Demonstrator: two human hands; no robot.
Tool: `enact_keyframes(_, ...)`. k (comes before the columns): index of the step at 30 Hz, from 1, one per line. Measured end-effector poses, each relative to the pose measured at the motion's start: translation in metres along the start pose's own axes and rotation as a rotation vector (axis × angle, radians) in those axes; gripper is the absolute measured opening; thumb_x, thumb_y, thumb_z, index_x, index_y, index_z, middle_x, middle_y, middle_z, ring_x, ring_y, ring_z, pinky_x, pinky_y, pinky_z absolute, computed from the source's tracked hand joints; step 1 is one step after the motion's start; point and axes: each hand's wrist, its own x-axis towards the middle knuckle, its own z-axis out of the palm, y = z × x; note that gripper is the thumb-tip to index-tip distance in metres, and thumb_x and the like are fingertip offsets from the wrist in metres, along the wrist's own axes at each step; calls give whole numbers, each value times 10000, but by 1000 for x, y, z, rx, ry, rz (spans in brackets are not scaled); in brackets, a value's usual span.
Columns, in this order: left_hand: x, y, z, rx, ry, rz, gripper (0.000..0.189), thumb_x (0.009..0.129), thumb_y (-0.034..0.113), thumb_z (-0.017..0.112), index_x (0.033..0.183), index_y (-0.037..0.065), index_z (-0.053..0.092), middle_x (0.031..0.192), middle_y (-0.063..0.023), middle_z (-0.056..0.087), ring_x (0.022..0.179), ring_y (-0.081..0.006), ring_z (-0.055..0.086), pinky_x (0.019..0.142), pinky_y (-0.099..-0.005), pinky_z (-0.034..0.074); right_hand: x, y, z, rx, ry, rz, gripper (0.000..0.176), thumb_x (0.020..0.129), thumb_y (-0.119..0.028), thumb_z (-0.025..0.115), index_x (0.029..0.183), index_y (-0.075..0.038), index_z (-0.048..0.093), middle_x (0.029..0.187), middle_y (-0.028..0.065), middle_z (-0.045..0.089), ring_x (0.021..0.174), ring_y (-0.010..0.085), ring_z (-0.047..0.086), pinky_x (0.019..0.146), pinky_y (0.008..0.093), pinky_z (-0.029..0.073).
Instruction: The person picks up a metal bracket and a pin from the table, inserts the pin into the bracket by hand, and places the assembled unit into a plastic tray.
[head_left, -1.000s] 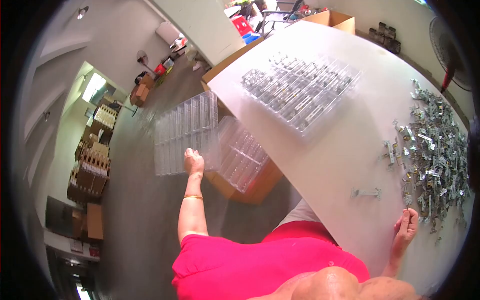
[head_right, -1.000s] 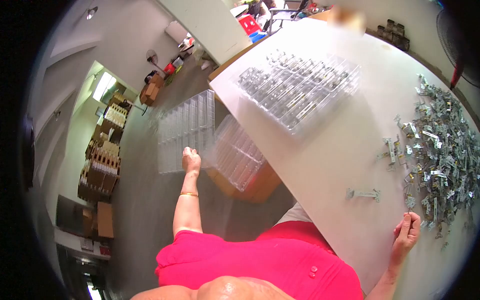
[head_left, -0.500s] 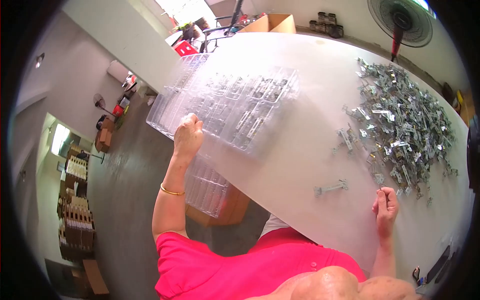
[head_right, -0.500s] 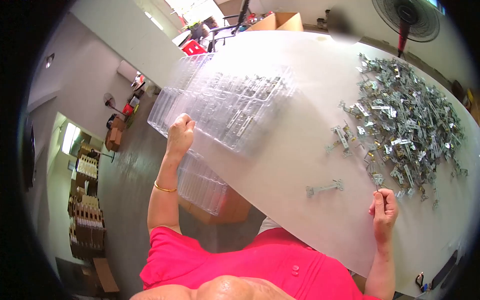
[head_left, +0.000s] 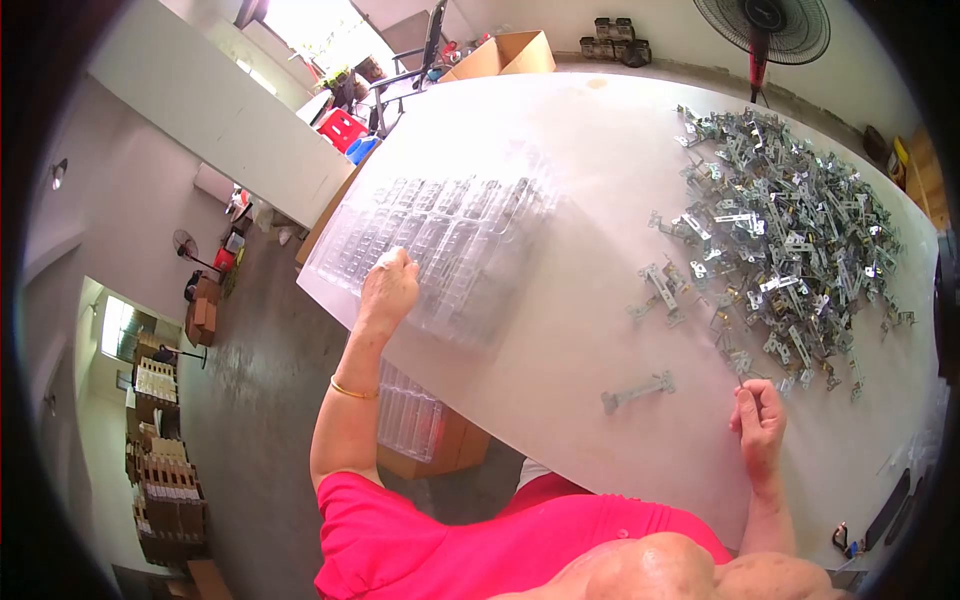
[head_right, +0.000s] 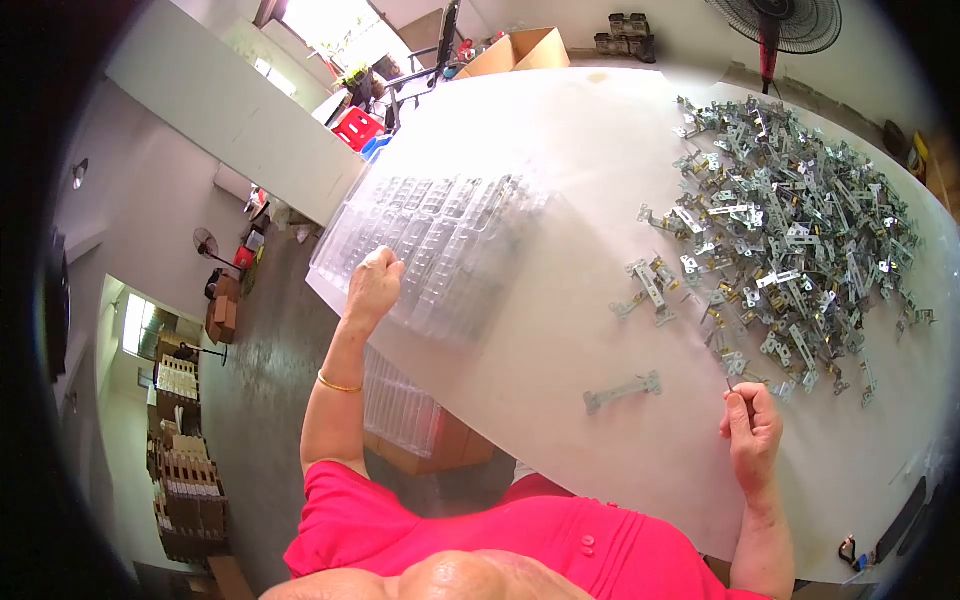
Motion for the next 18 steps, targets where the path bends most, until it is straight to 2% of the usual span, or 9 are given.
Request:
enact_keyframes(11,1,0,0,-68,10,80,193,911,186,567,933,-4,596,903,-239,656,909,-428,631,803,-490,482,-1,2,0,20,-5,15,104,1021,-136,545,950,-63,562,683,-40,509,587,36,466,540,200,380)
enact_keyframes(18,2,5,-1,-86,7,55,199,907,184,562,913,-11,598,883,-247,658,889,-424,641,790,-485,490,0,-2,0,1,-12,30,105,1020,-139,548,948,-65,563,681,-43,510,587,34,468,543,200,385)
